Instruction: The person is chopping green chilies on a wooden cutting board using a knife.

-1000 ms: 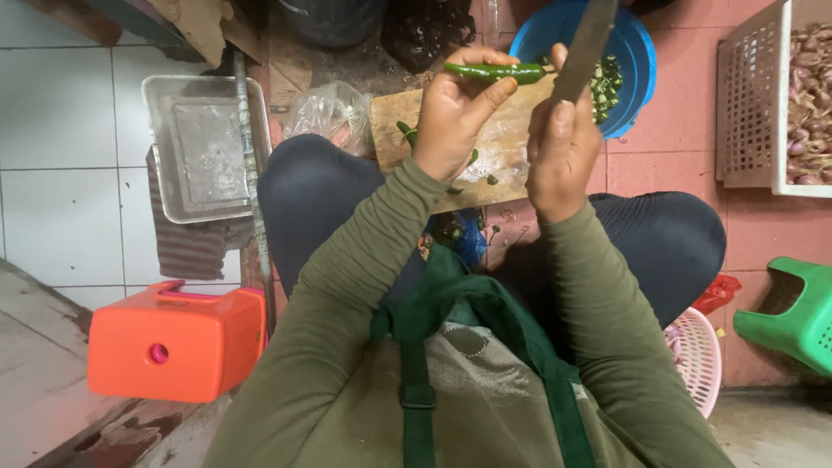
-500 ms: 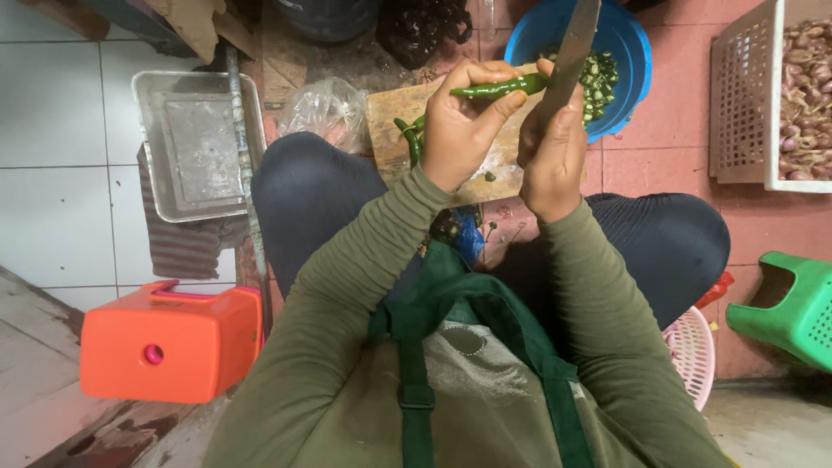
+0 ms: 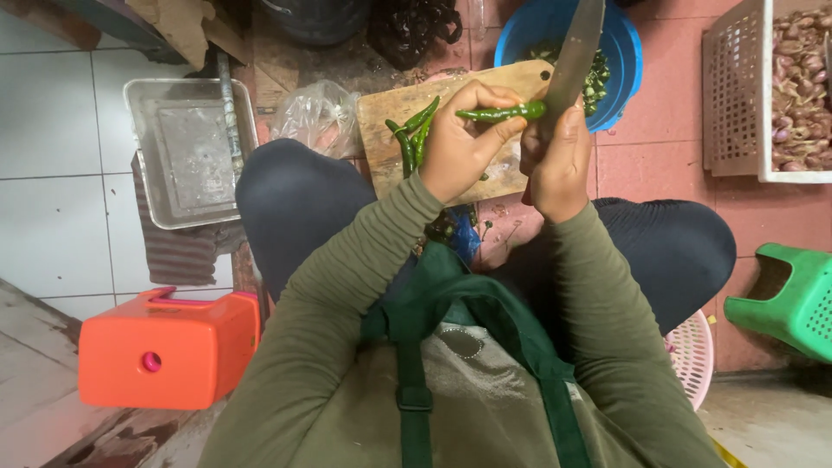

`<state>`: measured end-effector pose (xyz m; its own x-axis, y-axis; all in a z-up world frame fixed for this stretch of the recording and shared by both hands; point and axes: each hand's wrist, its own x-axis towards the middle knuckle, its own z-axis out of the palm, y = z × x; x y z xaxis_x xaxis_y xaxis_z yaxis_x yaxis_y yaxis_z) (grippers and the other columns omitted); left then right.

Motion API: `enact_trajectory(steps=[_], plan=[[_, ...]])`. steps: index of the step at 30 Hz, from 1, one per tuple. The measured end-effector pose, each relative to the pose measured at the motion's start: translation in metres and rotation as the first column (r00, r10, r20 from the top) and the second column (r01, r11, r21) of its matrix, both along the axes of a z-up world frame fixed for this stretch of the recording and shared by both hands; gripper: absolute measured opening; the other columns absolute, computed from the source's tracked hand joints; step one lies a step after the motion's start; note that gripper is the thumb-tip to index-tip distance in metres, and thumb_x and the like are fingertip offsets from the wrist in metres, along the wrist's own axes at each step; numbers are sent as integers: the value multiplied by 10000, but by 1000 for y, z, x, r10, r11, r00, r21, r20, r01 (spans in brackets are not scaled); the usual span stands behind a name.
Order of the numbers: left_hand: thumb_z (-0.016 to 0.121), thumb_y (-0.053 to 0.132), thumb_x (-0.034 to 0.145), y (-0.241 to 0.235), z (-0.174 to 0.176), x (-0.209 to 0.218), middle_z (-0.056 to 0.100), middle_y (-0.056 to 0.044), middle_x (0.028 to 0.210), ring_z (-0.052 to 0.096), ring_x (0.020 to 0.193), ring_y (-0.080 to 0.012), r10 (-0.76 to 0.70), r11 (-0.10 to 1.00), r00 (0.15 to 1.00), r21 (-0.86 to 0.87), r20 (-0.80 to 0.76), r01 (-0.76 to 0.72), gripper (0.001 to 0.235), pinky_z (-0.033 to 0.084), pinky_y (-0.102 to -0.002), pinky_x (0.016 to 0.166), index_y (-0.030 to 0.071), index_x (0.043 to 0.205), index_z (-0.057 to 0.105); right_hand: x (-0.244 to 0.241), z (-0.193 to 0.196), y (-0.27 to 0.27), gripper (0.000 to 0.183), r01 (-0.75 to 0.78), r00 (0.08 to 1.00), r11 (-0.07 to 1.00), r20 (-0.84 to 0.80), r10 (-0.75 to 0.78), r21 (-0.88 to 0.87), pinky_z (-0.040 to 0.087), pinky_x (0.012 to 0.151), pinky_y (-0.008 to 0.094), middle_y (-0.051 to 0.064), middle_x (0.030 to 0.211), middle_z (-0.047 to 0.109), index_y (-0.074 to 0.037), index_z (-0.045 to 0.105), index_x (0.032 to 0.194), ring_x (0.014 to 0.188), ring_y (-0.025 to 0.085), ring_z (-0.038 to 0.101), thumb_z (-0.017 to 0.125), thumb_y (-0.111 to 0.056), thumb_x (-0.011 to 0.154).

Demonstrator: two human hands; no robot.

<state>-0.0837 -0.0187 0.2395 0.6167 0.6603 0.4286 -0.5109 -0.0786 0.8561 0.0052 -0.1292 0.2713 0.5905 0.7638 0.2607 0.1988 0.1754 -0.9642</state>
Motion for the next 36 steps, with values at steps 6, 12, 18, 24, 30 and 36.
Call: enact_trajectory(steps=[6,12,18,24,30,36], plan=[[718,14,924,18,-18,2,713,-138,993,599,634,-116,-292,952,956,-105,-22,288,150,541,-219,540,58,973,584,16,1,-20,583,-166,923,986,-356,145,-29,230,442,219,-92,655,396,-133,524,1123,491,35,296,314,-664,1004],[681,-44,951,23,-1,-14,662,-121,1011,669,963,-189,-374,821,909,-390,185,417,131,573,-299,924,23,1001,580,13,14,-48,538,-269,877,934,-461,136,-236,253,405,223,24,645,437,-88,536,1114,476,87,300,322,-578,1056],[888,45,828,6,-21,1,754,-76,972,719,913,-115,-349,924,932,-199,-98,325,275,646,-236,780,33,1052,728,26,-15,-42,540,7,995,991,103,7,-131,311,340,234,97,558,440,18,517,1215,380,136,421,182,-398,1139],[890,17,815,6,-12,2,745,-99,923,717,887,-115,-346,929,935,-168,-79,329,248,637,-233,749,10,1008,733,23,-1,-37,468,8,1000,992,3,-7,-130,304,348,202,73,566,420,-44,509,1102,401,106,411,208,-401,1138],[915,50,785,9,-10,-3,764,-108,964,712,933,-138,-268,960,950,40,-157,278,232,625,-261,791,50,960,761,29,-18,-41,141,-78,936,983,-351,16,-165,209,321,193,-3,587,296,-98,480,1051,406,54,265,494,-224,1114],[877,43,826,9,-1,-7,749,-139,970,740,918,-223,-167,965,981,186,-99,183,171,625,-299,789,44,947,757,25,-2,-38,113,-135,856,982,-516,47,-135,186,350,219,-6,629,292,-108,506,1033,455,59,223,556,-202,1071]])
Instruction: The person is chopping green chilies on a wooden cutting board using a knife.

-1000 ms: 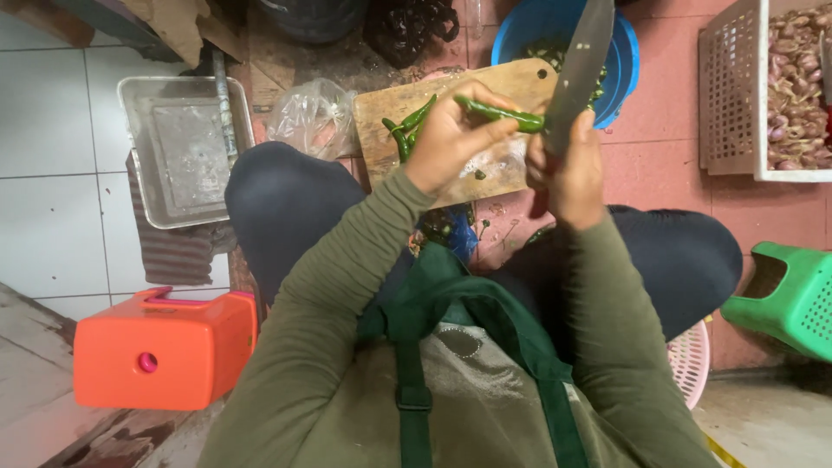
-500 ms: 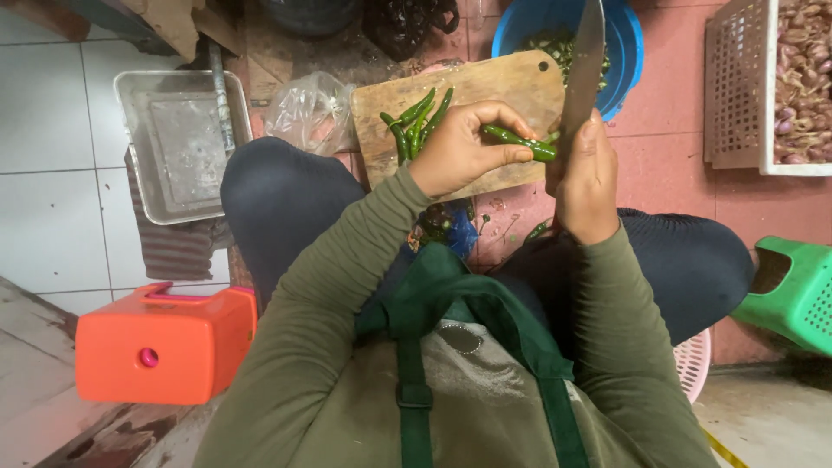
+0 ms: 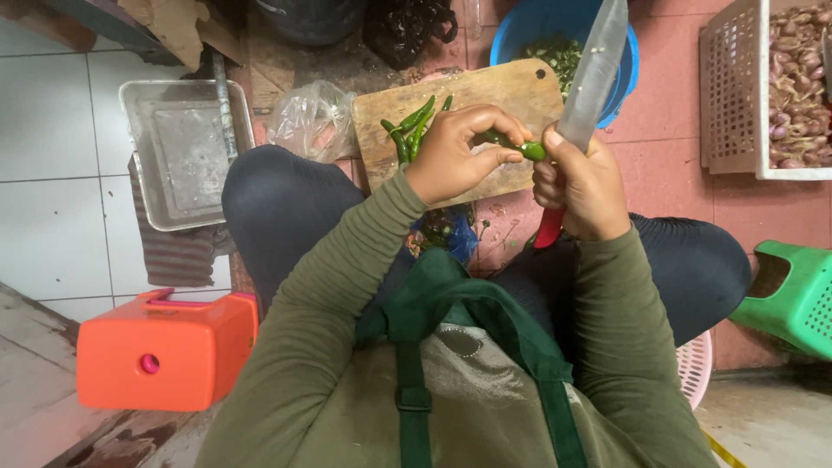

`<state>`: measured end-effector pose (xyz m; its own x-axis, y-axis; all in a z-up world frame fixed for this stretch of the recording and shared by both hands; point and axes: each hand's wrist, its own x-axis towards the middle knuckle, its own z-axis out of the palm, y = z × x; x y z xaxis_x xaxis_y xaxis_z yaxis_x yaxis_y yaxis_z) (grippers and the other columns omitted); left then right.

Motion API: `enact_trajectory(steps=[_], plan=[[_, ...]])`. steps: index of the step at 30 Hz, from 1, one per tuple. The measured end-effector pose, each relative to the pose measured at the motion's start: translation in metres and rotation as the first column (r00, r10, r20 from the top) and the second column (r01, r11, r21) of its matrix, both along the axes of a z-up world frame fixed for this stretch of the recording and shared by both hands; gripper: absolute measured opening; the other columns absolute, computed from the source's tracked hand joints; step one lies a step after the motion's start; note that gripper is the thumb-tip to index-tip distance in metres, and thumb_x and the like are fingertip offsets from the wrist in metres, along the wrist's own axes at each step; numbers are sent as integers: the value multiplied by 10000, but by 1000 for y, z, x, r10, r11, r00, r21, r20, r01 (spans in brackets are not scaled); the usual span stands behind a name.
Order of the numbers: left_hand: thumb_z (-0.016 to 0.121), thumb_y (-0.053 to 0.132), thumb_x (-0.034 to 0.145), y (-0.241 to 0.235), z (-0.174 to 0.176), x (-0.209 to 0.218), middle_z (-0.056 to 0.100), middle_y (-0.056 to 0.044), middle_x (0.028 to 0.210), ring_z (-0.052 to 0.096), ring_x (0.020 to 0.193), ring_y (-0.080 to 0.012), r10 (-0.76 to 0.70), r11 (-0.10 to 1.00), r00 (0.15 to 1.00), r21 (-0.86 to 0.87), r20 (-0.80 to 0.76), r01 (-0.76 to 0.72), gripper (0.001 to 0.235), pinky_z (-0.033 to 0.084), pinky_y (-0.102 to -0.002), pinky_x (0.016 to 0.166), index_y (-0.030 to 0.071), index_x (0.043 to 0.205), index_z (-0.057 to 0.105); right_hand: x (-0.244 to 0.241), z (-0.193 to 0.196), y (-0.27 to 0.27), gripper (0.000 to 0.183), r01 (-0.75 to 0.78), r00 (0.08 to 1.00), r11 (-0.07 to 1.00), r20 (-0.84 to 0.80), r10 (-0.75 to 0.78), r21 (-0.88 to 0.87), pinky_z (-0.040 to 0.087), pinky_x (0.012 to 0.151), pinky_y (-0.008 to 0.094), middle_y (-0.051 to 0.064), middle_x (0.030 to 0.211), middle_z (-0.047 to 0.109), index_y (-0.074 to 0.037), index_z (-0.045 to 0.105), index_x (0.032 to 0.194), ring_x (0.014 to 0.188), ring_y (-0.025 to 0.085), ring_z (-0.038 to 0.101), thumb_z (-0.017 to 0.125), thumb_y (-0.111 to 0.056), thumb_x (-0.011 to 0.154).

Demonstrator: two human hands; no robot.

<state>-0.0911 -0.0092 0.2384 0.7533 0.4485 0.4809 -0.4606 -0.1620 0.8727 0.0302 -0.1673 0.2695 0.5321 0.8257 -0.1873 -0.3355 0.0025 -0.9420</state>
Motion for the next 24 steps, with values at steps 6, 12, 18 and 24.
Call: enact_trajectory(steps=[6,12,18,24], plan=[[853,-26,820,17,-16,10,752,-150,976,736,949,-229,62,992,993,-120,97,-50,153,628,-317,835,8,921,744,17,2,-7,158,0,998,995,-70,7,97,225,363,182,-39,639,312,-149,506,991,442,24,266,575,-264,1076],[666,-139,939,45,6,-18,663,-106,1226,622,1017,-144,127,909,981,-413,145,-56,262,539,-251,867,58,1100,601,30,42,-44,501,-519,717,795,347,605,-315,480,759,281,75,897,639,-24,439,1416,801,168,589,574,-171,957],[681,-101,907,33,-3,-5,625,-112,1100,636,1006,-224,-63,848,960,-493,273,196,181,603,-374,986,50,1001,646,0,31,-18,665,-321,946,941,73,315,103,184,393,214,50,714,582,-210,310,1616,460,50,346,369,-593,1075],[751,-100,886,21,-2,-6,683,-88,1108,674,1059,-188,-128,844,967,-488,220,223,270,558,-316,1014,48,1078,633,-13,19,-5,674,-269,958,961,118,261,58,212,416,185,52,727,538,-152,342,1553,463,57,304,370,-599,1049]])
